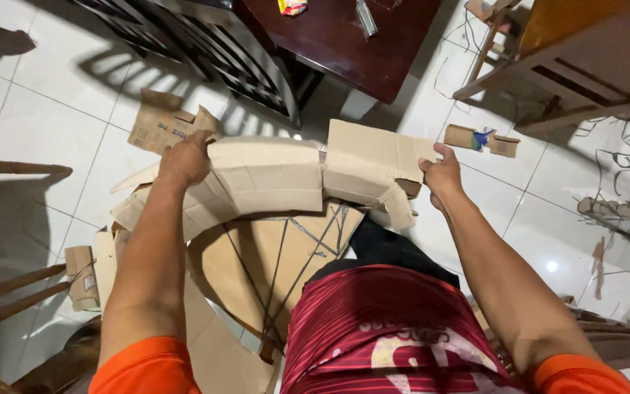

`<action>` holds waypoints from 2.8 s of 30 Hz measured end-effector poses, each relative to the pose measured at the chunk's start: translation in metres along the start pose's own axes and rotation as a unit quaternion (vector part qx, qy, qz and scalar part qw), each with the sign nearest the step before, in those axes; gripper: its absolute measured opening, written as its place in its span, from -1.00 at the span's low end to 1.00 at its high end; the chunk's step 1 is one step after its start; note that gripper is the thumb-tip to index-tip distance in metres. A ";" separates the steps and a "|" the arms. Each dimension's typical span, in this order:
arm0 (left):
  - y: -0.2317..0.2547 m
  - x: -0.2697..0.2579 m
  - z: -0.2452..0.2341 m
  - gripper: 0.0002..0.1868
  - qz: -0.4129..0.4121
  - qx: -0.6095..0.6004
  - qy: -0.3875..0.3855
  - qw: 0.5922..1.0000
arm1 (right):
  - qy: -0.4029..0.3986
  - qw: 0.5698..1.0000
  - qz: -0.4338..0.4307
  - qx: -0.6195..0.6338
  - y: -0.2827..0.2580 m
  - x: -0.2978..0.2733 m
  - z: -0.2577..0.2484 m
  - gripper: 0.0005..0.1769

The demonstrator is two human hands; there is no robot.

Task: Wrap a wooden chair with cardboard and secure it with plastic straps for shipping.

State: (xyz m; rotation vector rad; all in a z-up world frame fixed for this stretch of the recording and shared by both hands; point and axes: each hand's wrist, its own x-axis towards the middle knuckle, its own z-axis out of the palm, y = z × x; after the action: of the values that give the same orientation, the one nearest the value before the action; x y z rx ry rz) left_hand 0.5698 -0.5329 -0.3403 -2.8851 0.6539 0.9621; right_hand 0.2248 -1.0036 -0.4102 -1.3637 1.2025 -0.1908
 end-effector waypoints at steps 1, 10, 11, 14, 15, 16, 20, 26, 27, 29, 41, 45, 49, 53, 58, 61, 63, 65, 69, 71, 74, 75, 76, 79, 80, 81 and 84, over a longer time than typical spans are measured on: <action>0.000 0.002 0.007 -0.30 0.006 0.015 0.011 1.000 | -0.007 0.999 -0.002 -0.049 -0.005 -0.005 0.001 -0.34; 0.021 -0.061 -0.001 -0.30 0.011 0.055 0.175 0.983 | -0.217 0.788 -0.243 -0.523 -0.121 -0.138 0.043 0.02; 0.031 -0.070 -0.009 -0.28 0.014 0.057 0.201 0.978 | -0.257 0.737 -0.232 -0.581 -0.123 -0.142 0.047 0.15; 0.034 -0.096 -0.020 -0.11 0.009 0.000 0.163 0.987 | -0.200 0.686 -0.262 -0.648 -0.083 -0.121 0.057 -0.11; 0.020 -0.096 -0.013 -0.11 -0.004 -0.003 0.162 0.987 | -0.209 0.681 -0.268 -0.649 -0.084 -0.121 0.059 -0.11; 0.007 -0.096 -0.006 -0.03 -0.002 0.014 0.143 0.990 | -0.205 0.676 -0.268 -0.655 -0.086 -0.121 0.059 -0.13; -0.047 -0.102 0.020 -0.04 -0.038 0.036 0.146 0.988 | -0.202 0.675 -0.262 -0.660 -0.085 -0.116 0.057 -0.14; -0.109 -0.064 0.110 -0.56 -0.050 0.208 0.394 0.894 | -0.163 0.658 -0.298 -0.672 -0.058 -0.099 0.052 -0.20; -0.110 -0.065 0.110 -0.56 -0.045 0.203 0.393 0.896 | -0.160 0.657 -0.294 -0.675 -0.063 -0.107 0.053 -0.20; -0.108 -0.063 0.108 -0.70 -0.048 0.232 0.446 0.863 | -0.156 0.661 -0.317 -0.662 -0.076 -0.119 0.053 -0.14; -0.087 -0.086 0.088 -0.63 -0.057 0.182 0.400 0.896 | -0.202 0.681 -0.260 -0.654 -0.075 -0.117 0.018 -0.06; -0.009 -0.112 0.019 -0.01 -0.051 0.016 0.221 0.974 | -0.212 0.677 -0.277 -0.649 -0.078 -0.118 0.023 -0.10; 0.080 -0.102 0.001 0.00 0.127 0.079 0.249 0.957 | -0.198 0.677 -0.296 -0.644 -0.080 -0.123 0.030 -0.14; 0.162 -0.077 0.011 -0.08 0.274 0.108 0.215 0.931 | -0.217 0.682 -0.292 -0.635 -0.079 -0.123 0.028 -0.15; 0.170 0.000 0.061 -0.42 0.269 0.110 0.176 0.941 | -0.205 0.699 -0.242 -0.641 -0.084 -0.115 0.026 -0.03; 0.160 0.023 0.074 -0.49 0.254 0.110 0.126 0.953 | -0.195 0.710 -0.204 -0.645 -0.081 -0.113 0.017 0.04; 0.152 0.029 0.071 -0.51 0.254 0.115 0.109 0.954 | -0.187 0.718 -0.183 -0.645 -0.088 -0.119 0.015 0.07; 0.144 0.027 0.061 -0.49 0.259 0.105 0.063 0.958 | -0.204 0.754 -0.157 -0.604 -0.107 -0.134 0.016 -0.02; 0.129 0.008 0.034 -0.56 0.256 0.099 0.043 0.961 | -0.219 0.753 -0.180 -0.593 -0.106 -0.135 0.019 -0.12; 0.119 0.007 0.029 -0.55 0.248 0.112 0.065 0.960 | -0.206 0.753 -0.201 -0.592 -0.116 -0.143 0.027 -0.17; 0.116 -0.024 0.004 -0.50 0.240 0.121 0.094 0.959 | -0.199 0.718 -0.260 -0.615 -0.099 -0.131 0.026 -0.27; 0.113 -0.028 0.004 -0.50 0.240 0.121 0.092 0.959 | -0.200 0.718 -0.259 -0.614 -0.089 -0.124 0.025 -0.27; 0.109 -0.032 0.004 -0.34 0.235 0.137 0.115 0.955 | -0.193 0.694 -0.275 -0.637 -0.079 -0.118 0.024 -0.26; 0.085 -0.020 0.025 -0.22 0.225 0.170 0.182 0.942 | -0.174 0.653 -0.305 -0.671 -0.060 -0.105 0.028 -0.27; 0.075 -0.012 0.038 -0.26 0.227 0.188 0.226 0.928 | -0.158 0.639 -0.316 -0.683 -0.054 -0.102 0.030 -0.27; 0.070 -0.005 0.045 -0.26 0.223 0.188 0.221 0.931 | -0.164 0.638 -0.315 -0.683 -0.048 -0.100 0.031 -0.27; 0.063 0.008 0.059 -0.42 0.260 0.190 0.309 0.895 | -0.133 0.648 -0.333 -0.673 -0.033 -0.096 0.028 -0.31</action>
State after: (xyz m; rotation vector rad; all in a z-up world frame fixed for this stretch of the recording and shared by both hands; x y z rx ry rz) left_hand 0.5170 -0.5837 -0.3860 -2.6508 1.5067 -0.1408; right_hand 0.2199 -0.9268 -0.3384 -2.9957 0.3536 0.5272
